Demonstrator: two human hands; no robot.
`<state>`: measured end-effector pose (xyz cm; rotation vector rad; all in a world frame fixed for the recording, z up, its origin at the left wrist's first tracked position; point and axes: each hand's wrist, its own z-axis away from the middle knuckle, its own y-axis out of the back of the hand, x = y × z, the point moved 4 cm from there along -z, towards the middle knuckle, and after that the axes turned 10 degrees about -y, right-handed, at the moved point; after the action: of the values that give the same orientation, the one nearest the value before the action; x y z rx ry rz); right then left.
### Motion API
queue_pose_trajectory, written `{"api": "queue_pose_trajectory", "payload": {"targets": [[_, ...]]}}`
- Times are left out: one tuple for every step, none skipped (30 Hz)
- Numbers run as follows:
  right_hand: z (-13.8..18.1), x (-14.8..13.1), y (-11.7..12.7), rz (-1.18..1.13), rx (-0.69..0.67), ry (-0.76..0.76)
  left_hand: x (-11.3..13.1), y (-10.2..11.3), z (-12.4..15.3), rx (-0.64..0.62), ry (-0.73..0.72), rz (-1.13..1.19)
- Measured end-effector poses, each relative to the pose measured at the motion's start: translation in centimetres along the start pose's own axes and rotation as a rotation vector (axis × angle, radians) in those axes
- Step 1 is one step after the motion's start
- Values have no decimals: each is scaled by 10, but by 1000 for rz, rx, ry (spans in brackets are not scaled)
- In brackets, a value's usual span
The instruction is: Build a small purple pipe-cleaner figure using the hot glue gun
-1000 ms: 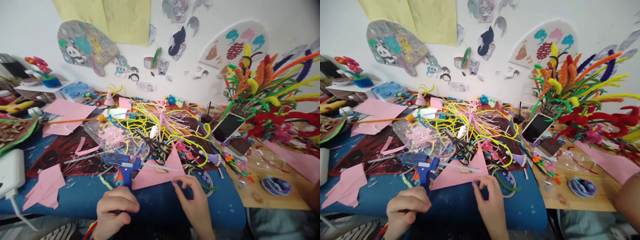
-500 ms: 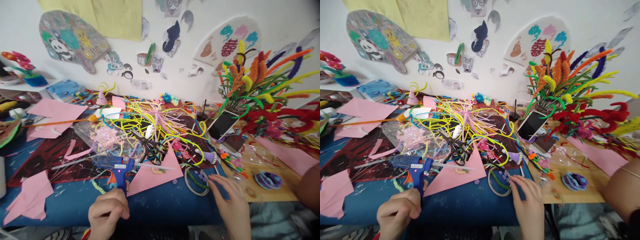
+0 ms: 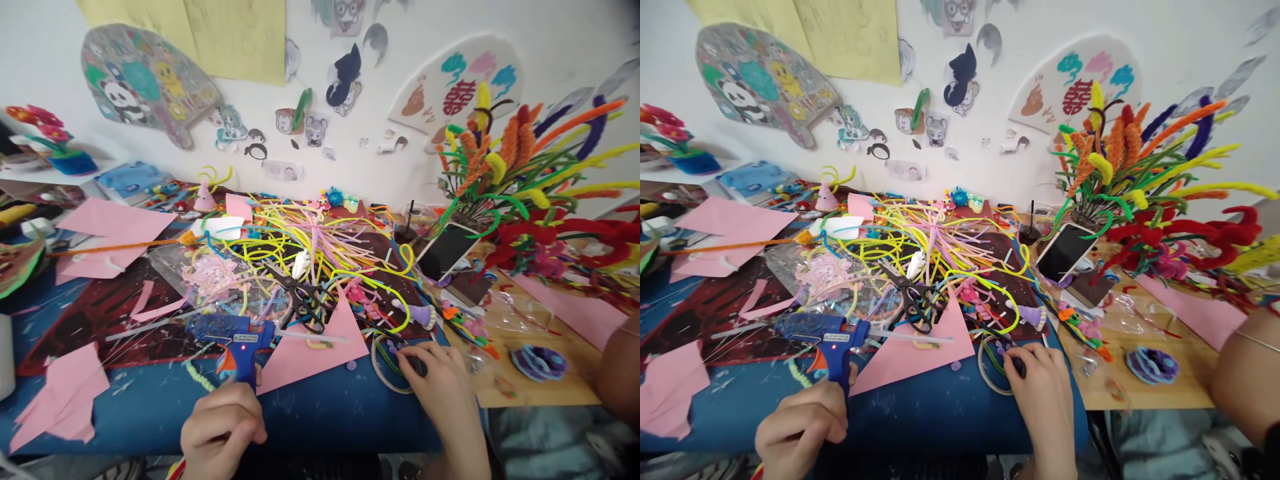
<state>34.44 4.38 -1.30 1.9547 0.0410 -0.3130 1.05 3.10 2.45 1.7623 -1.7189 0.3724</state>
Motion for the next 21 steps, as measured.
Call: {"api": "queue_pose_trajectory", "payload": {"targets": [[0,0,0,6,0,-3,0,0,0,-2,-3,-5],[0,0,0,14,-1,-6,0,0,0,-4,-5,-7],[0,0,0,22,-8,-7,0,0,-1,-6,-8,-8],[0,-1,-1,30,-17,-8,0,-1,-2,-6,-10,-8],[-1,-2,-3,40,-25,-11,0,-1,-3,-6,-10,-9],[-1,-3,-4,50,-31,-14,1,-1,-3,-6,-10,-7],[-2,-4,-5,59,-32,-17,1,-1,-4,-6,-9,-7],[-3,-5,-5,65,-29,-18,1,-1,-5,-7,-8,-6],[-3,-7,-4,69,-22,-20,1,-2,-5,-8,-7,-5],[-3,-7,-3,70,-11,-23,1,-2,-5,-10,-7,-6],[-4,-8,-1,68,0,-25,1,-1,-5,-13,-8,-10],[-4,-8,1,64,12,-29,1,-1,-4,-15,-9,-14],[-3,-7,4,55,21,-34,1,-1,-4,-18,-10,-20],[-3,-7,6,40,28,-37,0,-1,-3,-20,-11,-24],[-2,-6,9,21,32,-37,0,-1,-2,-25,-12,-26],[-1,-5,12,0,38,-38,0,-1,-2,-31,-15,-25],[-1,-4,14,-19,49,-42,0,-1,-2,-38,-17,-22],[0,-4,17,-38,62,-46,-1,-1,-2,-43,-17,-17],[0,-5,20,-61,75,-45,0,-2,-3,-49,-19,-14],[0,-8,22,-95,81,-39,0,-2,-3,-53,-18,-13],[0,-14,25,-143,72,-22,0,-3,-4,-54,-15,-17]]}}
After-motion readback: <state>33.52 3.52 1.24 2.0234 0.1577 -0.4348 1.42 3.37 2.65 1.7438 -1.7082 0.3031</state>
